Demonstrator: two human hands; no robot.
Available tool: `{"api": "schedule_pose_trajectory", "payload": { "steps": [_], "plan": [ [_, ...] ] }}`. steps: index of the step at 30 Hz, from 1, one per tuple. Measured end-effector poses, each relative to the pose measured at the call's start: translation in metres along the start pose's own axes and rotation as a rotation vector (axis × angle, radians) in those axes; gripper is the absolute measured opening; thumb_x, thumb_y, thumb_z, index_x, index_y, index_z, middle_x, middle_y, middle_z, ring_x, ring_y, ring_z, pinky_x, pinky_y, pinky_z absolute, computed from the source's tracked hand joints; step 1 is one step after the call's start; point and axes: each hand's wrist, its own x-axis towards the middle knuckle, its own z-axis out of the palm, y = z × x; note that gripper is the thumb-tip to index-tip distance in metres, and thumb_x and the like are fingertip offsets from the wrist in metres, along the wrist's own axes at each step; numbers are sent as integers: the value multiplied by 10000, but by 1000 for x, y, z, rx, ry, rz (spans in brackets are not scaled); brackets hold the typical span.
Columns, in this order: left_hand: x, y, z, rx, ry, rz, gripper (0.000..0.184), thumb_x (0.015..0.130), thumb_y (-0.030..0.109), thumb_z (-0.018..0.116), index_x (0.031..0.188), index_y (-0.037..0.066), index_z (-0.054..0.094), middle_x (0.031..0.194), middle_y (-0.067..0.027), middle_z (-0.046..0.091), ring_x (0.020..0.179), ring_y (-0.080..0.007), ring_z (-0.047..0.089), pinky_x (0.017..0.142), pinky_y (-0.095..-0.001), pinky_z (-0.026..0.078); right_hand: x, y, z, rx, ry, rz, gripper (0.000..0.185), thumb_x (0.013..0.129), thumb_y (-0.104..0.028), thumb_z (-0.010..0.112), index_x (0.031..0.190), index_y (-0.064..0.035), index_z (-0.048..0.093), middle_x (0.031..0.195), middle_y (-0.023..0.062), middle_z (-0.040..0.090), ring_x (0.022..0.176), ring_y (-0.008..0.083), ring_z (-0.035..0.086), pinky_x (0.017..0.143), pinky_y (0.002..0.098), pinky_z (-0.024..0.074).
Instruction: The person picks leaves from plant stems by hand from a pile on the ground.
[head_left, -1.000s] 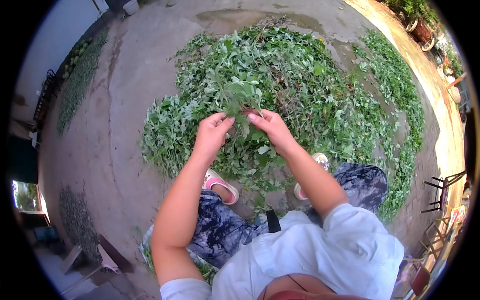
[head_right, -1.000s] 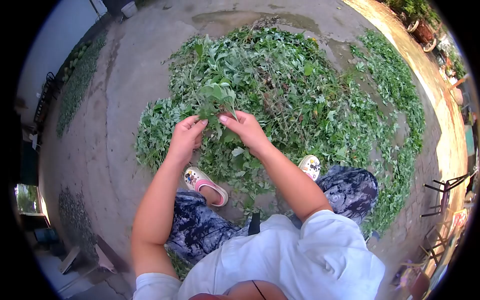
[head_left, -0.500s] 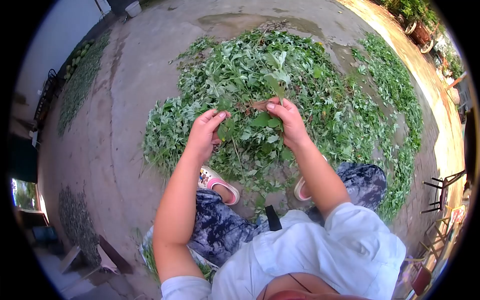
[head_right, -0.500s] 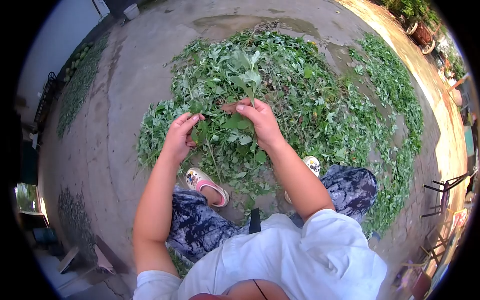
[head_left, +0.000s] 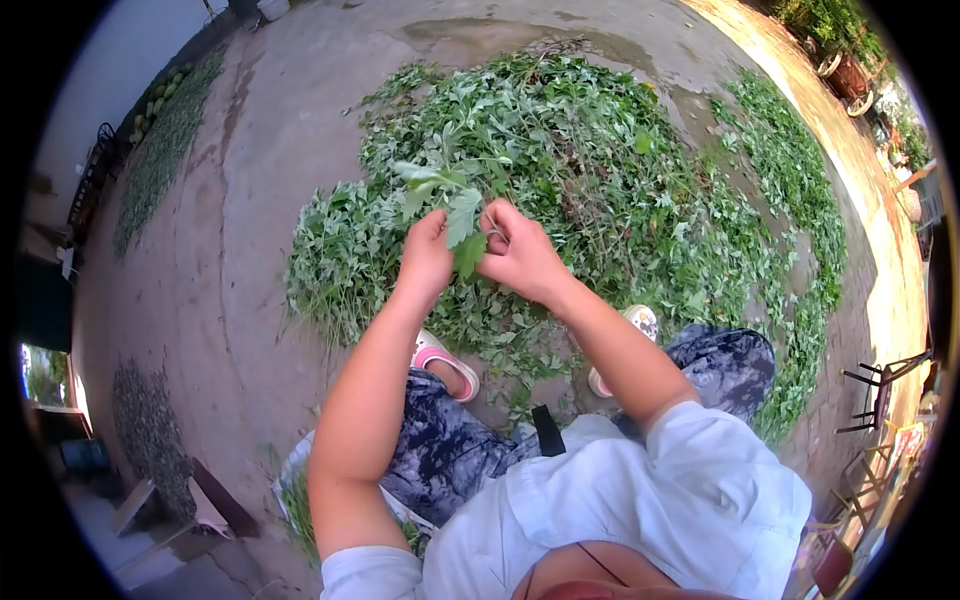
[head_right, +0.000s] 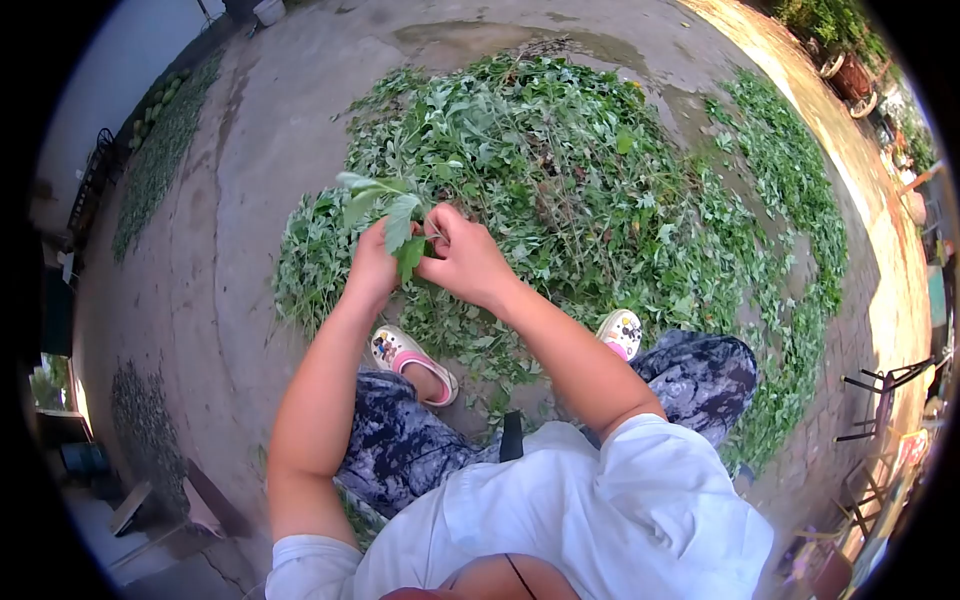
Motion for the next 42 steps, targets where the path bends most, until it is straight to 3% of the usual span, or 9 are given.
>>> {"api": "schedule_pose_trajectory", "payload": {
  "steps": [2,6,11,15,23,32,37,39,42],
  "plan": [
    [2,3,-7,-3,-42,-60,156,872,192,471,847,58,547,614,41,475,505,-48,402,448,-210,306,10,-2,-2,811,145,155,297,757,-183,634,936,-18,465,722,28,576,658,86,542,556,222,436],
    [0,2,0,-4,-200,-101,158,884,220,462,851,89,543,503,92,347,388,-18,262,365,-192,197,19,-10,-16,552,43,411,259,801,-204,583,941,8,532,782,47,589,701,79,539,610,213,432],
    [-9,21,1,-186,-128,-198,216,900,231,425,993,69,535,508,95,294,394,-20,235,368,-184,183,25,9,-20,973,4,316,210,832,-212,542,930,-27,558,801,19,592,668,77,551,593,224,440],
    [-2,9,-10,-167,-251,-257,227,912,209,392,1049,75,513,521,96,283,403,-17,217,374,-179,177,22,2,-43,933,24,536,177,824,-271,562,850,-96,550,753,-11,572,633,75,541,547,221,429],
    [-14,7,16,-115,-498,-239,222,896,276,413,827,92,515,609,82,394,450,-6,286,390,-174,222,21,12,-30,1096,4,497,186,808,-306,580,818,-123,549,694,-12,514,586,95,508,514,238,408],
    [-15,11,20,-51,-543,-299,280,897,335,401,722,119,432,583,64,348,470,-45,286,420,-205,229,33,50,-52,980,271,553,231,792,-318,589,904,-119,560,807,-12,538,751,95,480,569,237,392],
    [-18,7,13,34,-632,-405,297,886,364,410,733,112,449,600,48,371,497,-60,310,443,-213,260,48,93,-110,1104,671,627,295,801,-237,574,1031,-60,523,922,83,548,780,230,516,738,386,433],
    [-19,6,12,48,-639,-417,298,879,367,422,720,115,441,604,50,368,503,-60,308,445,-209,256,54,163,-139,1082,659,609,325,790,-244,589,1043,-53,516,979,87,541,843,241,502,810,421,400],
    [-20,3,16,40,-642,-392,288,884,343,427,700,123,410,636,55,357,490,-47,251,441,-190,223,52,149,-150,953,734,625,351,772,-241,616,1053,-59,508,981,91,542,864,243,497,813,417,392]
  ]
}}
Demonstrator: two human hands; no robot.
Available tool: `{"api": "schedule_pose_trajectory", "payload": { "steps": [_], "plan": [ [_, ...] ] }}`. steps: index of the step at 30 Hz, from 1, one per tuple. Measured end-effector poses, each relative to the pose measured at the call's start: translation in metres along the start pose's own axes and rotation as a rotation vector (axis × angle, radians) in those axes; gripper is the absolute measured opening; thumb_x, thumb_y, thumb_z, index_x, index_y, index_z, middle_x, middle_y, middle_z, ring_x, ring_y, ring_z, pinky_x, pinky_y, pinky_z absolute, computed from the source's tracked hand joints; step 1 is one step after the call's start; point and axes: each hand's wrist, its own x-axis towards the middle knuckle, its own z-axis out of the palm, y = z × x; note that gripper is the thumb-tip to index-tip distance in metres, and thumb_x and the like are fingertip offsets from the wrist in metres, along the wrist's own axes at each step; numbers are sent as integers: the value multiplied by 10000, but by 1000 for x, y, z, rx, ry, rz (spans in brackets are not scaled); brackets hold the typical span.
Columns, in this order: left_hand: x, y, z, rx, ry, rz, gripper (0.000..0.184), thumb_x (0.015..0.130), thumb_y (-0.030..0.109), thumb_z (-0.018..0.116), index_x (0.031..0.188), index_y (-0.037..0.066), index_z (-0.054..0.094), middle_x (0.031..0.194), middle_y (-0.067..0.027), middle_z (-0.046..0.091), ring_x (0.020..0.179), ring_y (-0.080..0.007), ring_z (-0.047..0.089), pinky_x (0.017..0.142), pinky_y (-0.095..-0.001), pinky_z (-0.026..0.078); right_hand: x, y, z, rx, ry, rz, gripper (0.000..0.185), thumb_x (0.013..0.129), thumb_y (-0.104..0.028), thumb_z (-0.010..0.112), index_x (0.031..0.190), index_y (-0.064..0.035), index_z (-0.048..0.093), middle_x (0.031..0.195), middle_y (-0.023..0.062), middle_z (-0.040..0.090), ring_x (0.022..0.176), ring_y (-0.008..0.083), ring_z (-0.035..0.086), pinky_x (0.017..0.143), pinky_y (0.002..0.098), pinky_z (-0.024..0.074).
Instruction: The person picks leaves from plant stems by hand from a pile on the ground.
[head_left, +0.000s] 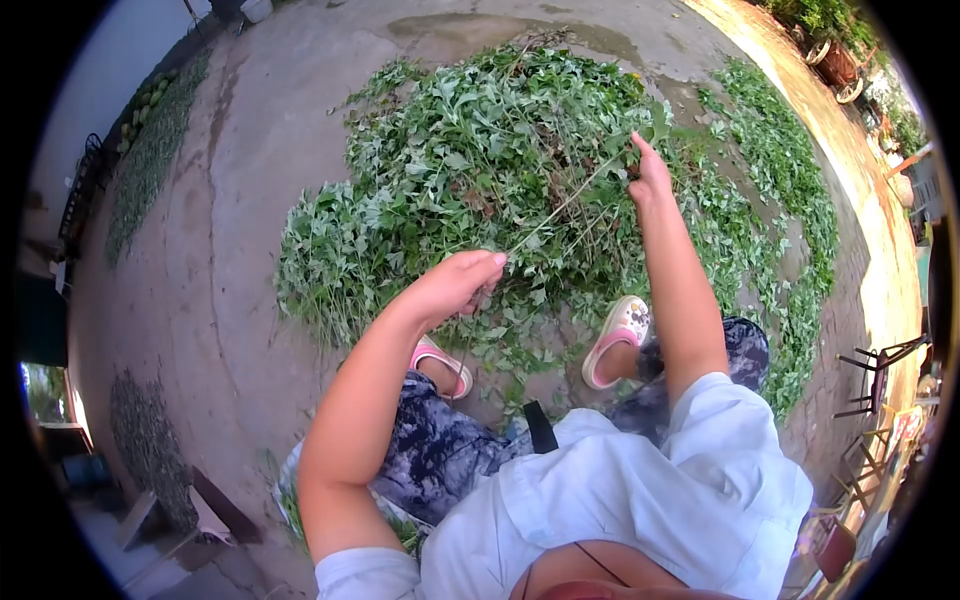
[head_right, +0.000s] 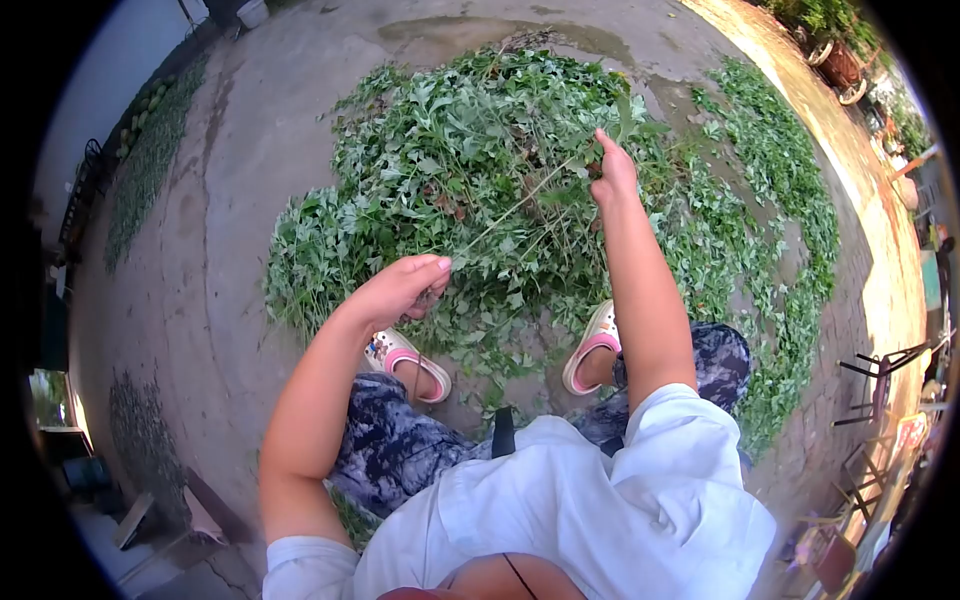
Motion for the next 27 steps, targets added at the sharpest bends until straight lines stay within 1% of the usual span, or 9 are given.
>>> {"api": "schedule_pose_trajectory", "payload": {
  "steps": [7,10,13,15,17,20,23,25,27],
  "plan": [
    [-1,4,-6,-45,-34,30,234,886,296,443,741,114,429,645,55,359,502,-39,250,448,-190,232,2,-18,9,146,43,-13,367,777,-219,608,1073,-41,485,962,89,539,844,237,504,775,416,418],
    [-3,5,-6,60,52,120,200,890,265,441,772,103,450,642,56,356,497,-30,259,442,-184,238,19,-15,-8,181,86,-12,367,778,-219,603,1071,-33,483,928,89,547,818,237,515,752,430,433],
    [0,5,-11,-31,239,275,180,892,246,437,807,90,466,639,54,369,492,-21,280,437,-178,251,12,5,-20,223,87,-26,312,781,-187,596,1031,-26,501,917,86,552,756,231,533,672,396,462],
    [5,1,-17,127,614,574,198,890,202,419,806,40,495,650,32,434,586,-62,390,543,-221,343,-6,28,-18,148,131,38,250,801,-161,563,1002,-20,516,923,87,559,760,227,535,682,381,460],
    [-3,11,-16,153,741,616,180,877,158,429,806,8,499,689,-18,487,615,-110,449,578,-234,367,-23,59,-19,105,108,169,272,796,-168,566,1022,-24,513,979,88,552,781,224,528,687,373,450],
    [-13,22,-24,434,1094,881,155,868,103,431,814,-30,489,744,-107,519,659,-205,494,621,-285,402,-53,105,-12,18,46,334,322,789,-229,574,1066,-78,513,994,60,532,815,211,471,734,413,414],
    [-26,26,-39,490,1228,881,171,878,119,424,828,-29,494,739,-94,519,676,-186,493,630,-291,405,-81,124,4,77,40,347,284,803,-223,559,1045,-79,522,961,56,541,807,204,469,738,414,408],
    [-35,22,-56,453,1394,890,189,893,150,413,818,-10,479,678,-52,486,599,-121,448,548,-252,374,-69,120,-2,81,221,373,230,843,-219,499,1021,-75,522,967,63,526,761,213,476,722,440,409],
    [-81,31,-78,46,1526,875,203,904,182,402,802,15,457,628,-5,430,527,-59,365,468,-212,297,-13,134,-58,294,343,280,256,873,-241,439,1066,-80,489,943,80,517,792,223,475,722,495,419]
  ]
}}
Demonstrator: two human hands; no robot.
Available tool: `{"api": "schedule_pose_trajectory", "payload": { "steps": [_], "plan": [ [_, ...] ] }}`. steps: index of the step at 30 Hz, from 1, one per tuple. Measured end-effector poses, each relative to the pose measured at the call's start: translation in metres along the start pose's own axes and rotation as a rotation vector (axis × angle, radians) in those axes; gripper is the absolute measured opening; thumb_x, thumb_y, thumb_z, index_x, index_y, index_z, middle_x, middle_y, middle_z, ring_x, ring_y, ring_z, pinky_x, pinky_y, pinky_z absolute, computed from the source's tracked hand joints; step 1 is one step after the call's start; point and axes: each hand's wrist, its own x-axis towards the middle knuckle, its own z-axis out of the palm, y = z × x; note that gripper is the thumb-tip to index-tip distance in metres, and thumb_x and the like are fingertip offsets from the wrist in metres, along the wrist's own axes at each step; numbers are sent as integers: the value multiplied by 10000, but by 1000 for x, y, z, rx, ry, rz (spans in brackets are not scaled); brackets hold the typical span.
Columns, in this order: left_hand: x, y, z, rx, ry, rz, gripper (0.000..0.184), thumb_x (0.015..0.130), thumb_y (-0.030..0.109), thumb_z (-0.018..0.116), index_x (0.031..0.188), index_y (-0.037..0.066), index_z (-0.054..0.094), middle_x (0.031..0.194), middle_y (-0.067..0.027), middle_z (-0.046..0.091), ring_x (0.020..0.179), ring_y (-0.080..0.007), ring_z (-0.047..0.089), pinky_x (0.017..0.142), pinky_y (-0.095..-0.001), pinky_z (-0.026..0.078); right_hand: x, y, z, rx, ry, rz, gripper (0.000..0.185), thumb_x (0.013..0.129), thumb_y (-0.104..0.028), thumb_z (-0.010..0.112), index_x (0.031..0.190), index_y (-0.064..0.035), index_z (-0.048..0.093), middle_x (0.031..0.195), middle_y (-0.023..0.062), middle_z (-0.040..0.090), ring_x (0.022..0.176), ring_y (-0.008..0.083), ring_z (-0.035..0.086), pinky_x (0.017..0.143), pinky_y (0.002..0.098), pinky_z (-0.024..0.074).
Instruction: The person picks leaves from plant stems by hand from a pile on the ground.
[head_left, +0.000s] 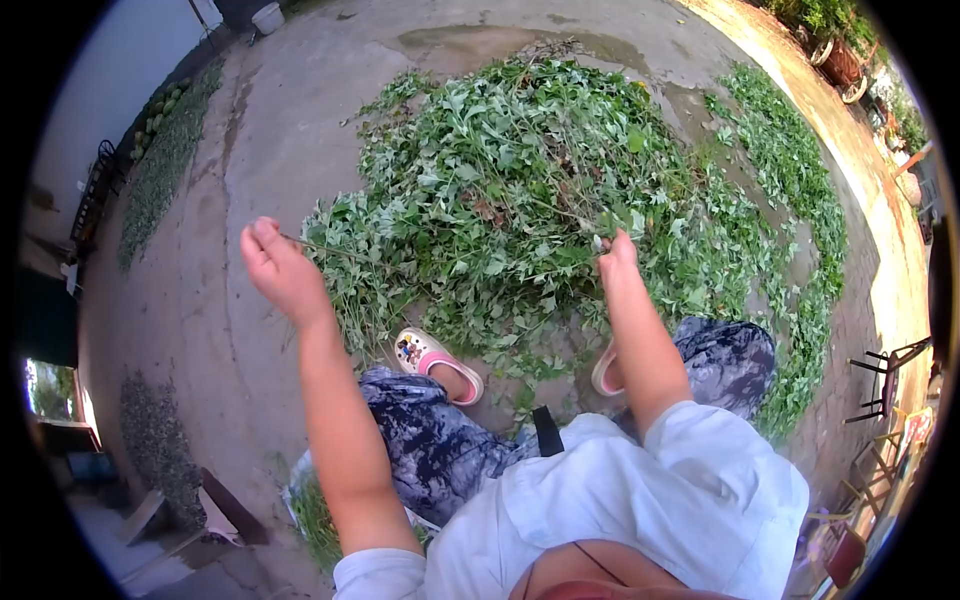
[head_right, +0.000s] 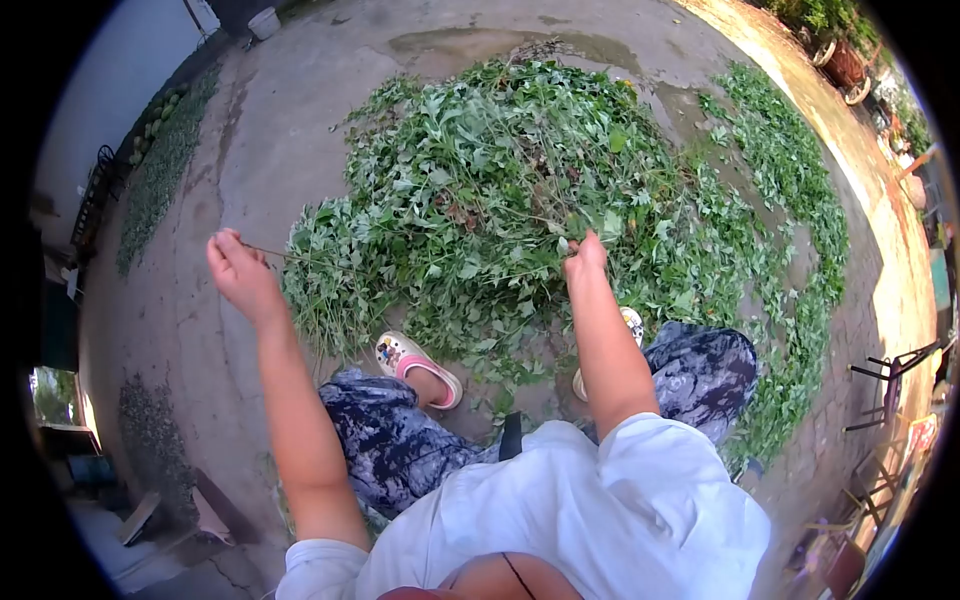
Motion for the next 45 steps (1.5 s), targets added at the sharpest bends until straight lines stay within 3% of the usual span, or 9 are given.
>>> {"api": "schedule_pose_trajectory", "payload": {
  "steps": [4,10,14,18,25,30,32,36,45],
  "plan": [
    [38,-42,-98,514,333,249,245,905,215,384,846,-15,446,672,-89,481,602,-205,454,580,-323,374,0,-57,-36,53,-52,-117,234,869,-240,473,997,-50,518,871,54,551,589,145,473,520,282,437],
    [-26,-159,-315,1430,-155,247,241,864,136,375,921,-60,504,895,-247,516,856,-390,486,745,-415,385,-15,-50,-20,-121,-193,-288,182,871,-241,475,909,-68,518,813,26,556,601,118,463,471,226,322],
    [-114,-156,-445,1848,-566,-746,290,838,140,369,1060,20,512,1054,-215,515,967,-363,489,852,-428,372,-59,-10,10,-176,-316,-207,188,873,-266,474,947,-97,513,834,16,552,623,128,454,531,248,357],
    [-184,-160,-507,1950,-822,-1094,280,828,172,388,1024,40,539,1060,-193,531,974,-342,508,850,-469,363,-105,41,30,-383,-299,-54,204,875,-282,462,973,-104,479,833,13,524,659,125,466,547,261,378],
    [-153,-207,-430,1856,-874,-787,270,811,227,422,960,76,587,1070,-154,560,986,-306,542,846,-541,348,-138,155,128,-607,-674,-87,230,898,-297,380,996,-92,409,861,38,518,727,111,493,591,269,390],
    [-94,-194,-324,1805,-790,-504,240,832,270,424,869,108,598,857,-127,625,819,-321,593,770,-500,382,-146,188,214,-924,-911,154,605,801,-368,531,1274,-86,280,1345,117,289,1073,294,467,891,423,356],
    [-83,-178,-290,1780,-772,-392,253,841,282,419,839,98,594,823,-133,620,792,-324,588,727,-488,391,-91,198,205,-1526,-1176,-476,491,751,-305,533,1170,-68,437,1252,178,396,999,353,509,799,483,411],
    [-63,-165,-248,1665,-754,-195,304,857,329,418,796,78,578,745,-143,601,717,-333,573,661,-465,394,-49,170,127,-1972,-513,-1231,112,738,-127,520,814,-89,594,900,102,507,812,264,560,658,377,465],
    [-33,-41,-90,1378,-954,248,330,833,368,466,925,72,580,831,-131,594,743,-299,559,781,-457,380,-40,131,58,-1758,-1229,-1314,105,733,-134,531,786,-85,607,826,76,538,771,240,557,648,342,466]
  ]
}}
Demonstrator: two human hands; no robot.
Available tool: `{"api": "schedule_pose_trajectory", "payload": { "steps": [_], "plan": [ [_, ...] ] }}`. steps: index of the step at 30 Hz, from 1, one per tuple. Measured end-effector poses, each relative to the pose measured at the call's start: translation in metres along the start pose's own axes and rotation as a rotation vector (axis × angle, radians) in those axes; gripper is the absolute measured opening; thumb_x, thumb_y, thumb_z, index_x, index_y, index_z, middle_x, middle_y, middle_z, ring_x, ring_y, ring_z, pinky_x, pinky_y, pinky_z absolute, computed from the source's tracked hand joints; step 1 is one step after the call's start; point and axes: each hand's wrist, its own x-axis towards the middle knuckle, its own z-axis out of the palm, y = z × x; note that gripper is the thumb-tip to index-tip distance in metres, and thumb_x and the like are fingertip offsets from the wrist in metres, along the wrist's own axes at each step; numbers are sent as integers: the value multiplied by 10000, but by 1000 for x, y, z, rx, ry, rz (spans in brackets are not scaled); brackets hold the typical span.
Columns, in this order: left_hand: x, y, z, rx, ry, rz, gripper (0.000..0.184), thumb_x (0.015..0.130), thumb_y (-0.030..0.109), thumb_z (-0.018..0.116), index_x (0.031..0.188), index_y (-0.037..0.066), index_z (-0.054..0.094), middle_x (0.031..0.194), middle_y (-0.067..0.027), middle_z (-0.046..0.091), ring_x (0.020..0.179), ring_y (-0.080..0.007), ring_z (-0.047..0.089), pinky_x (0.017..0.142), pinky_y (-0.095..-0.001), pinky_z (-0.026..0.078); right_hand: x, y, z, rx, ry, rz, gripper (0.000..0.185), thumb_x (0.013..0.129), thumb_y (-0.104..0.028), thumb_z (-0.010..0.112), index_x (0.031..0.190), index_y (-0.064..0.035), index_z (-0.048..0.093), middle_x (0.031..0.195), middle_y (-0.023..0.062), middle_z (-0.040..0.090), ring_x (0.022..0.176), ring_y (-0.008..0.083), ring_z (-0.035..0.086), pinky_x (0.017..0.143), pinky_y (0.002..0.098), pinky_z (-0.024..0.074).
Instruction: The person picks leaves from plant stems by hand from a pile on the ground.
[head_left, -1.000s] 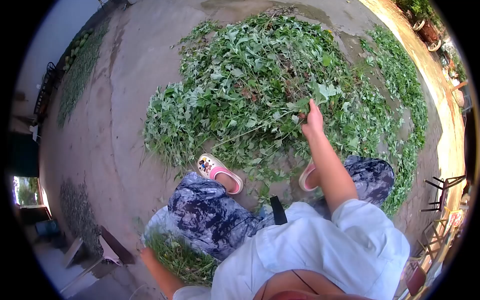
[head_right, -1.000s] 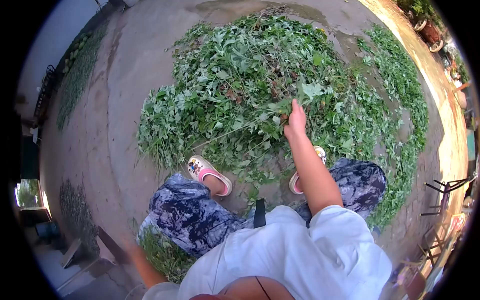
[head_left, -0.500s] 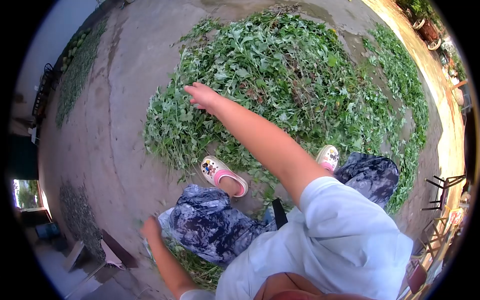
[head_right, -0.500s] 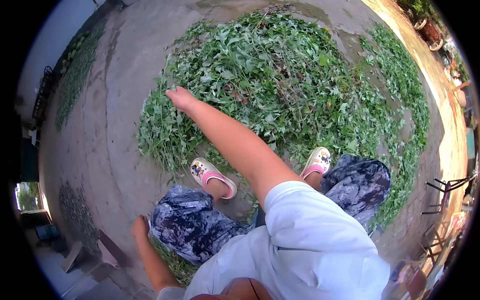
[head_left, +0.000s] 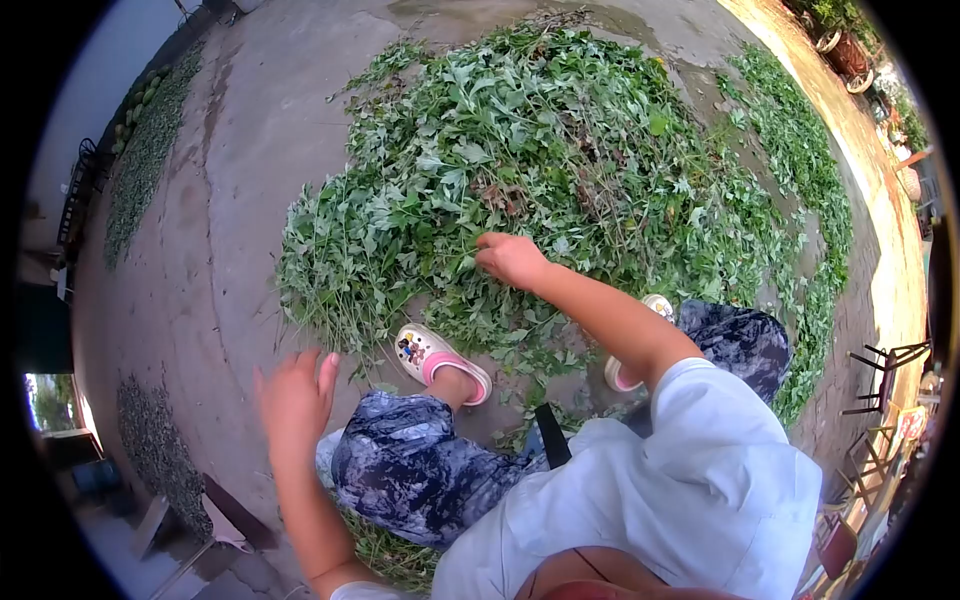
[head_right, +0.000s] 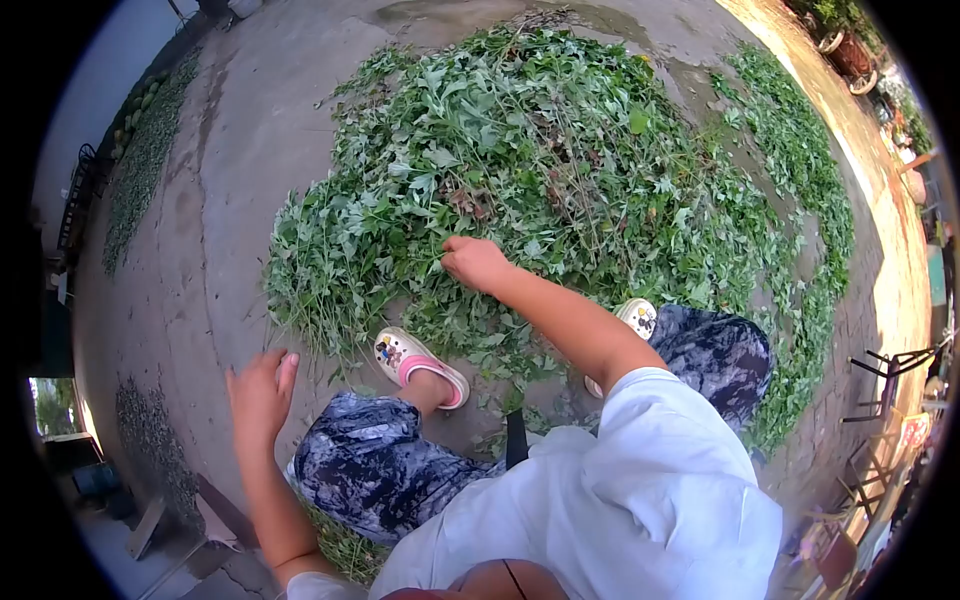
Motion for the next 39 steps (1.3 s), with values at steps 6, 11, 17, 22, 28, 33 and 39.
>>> {"api": "schedule_pose_trajectory", "payload": {
  "steps": [6,11,17,22,28,33,39],
  "plan": [
    [4,110,-78,-188,27,431,371,755,266,579,1055,54,531,934,-88,567,807,-263,551,763,-389,401,-18,-15,-34,436,-142,-113,140,746,-150,562,859,-81,608,814,90,610,720,244,596,631,344,476],
    [27,128,-48,-293,-32,542,402,726,330,602,1017,60,538,818,-86,563,755,-244,561,689,-374,427,6,-17,-92,786,-662,158,226,765,-197,596,872,2,591,739,88,629,574,132,591,610,289,470],
    [67,113,-5,-132,-296,451,381,785,329,533,1078,86,517,868,-110,568,830,-271,564,694,-387,445,96,49,-67,267,433,403,212,738,-183,591,844,1,594,793,176,601,759,302,591,661,362,467],
    [84,118,12,-162,-436,421,400,805,347,507,1108,87,499,932,-139,565,877,-296,557,730,-404,445,132,46,-54,24,-28,816,647,604,-437,675,1047,5,512,976,156,593,889,304,576,752,374,455],
    [83,124,13,-183,-470,455,419,805,360,499,1132,98,486,1003,-144,556,938,-292,546,767,-406,438,115,62,-52,1023,22,638,569,691,-221,658,1153,1,413,917,106,602,839,184,592,716,313,476],
    [83,127,11,-179,-535,442,421,813,371,485,1144,110,482,1003,-141,556,941,-294,543,775,-407,436,44,48,-108,1639,135,638,472,770,-109,575,1195,-39,383,970,76,580,818,126,580,615,246,490],
    [82,124,20,-172,-589,430,437,827,393,458,1172,125,468,1024,-137,550,961,-287,536,783,-409,432,-5,88,-79,1414,112,810,526,792,-339,575,1217,-78,408,1116,50,519,947,145,540,698,309,467]
  ]
}}
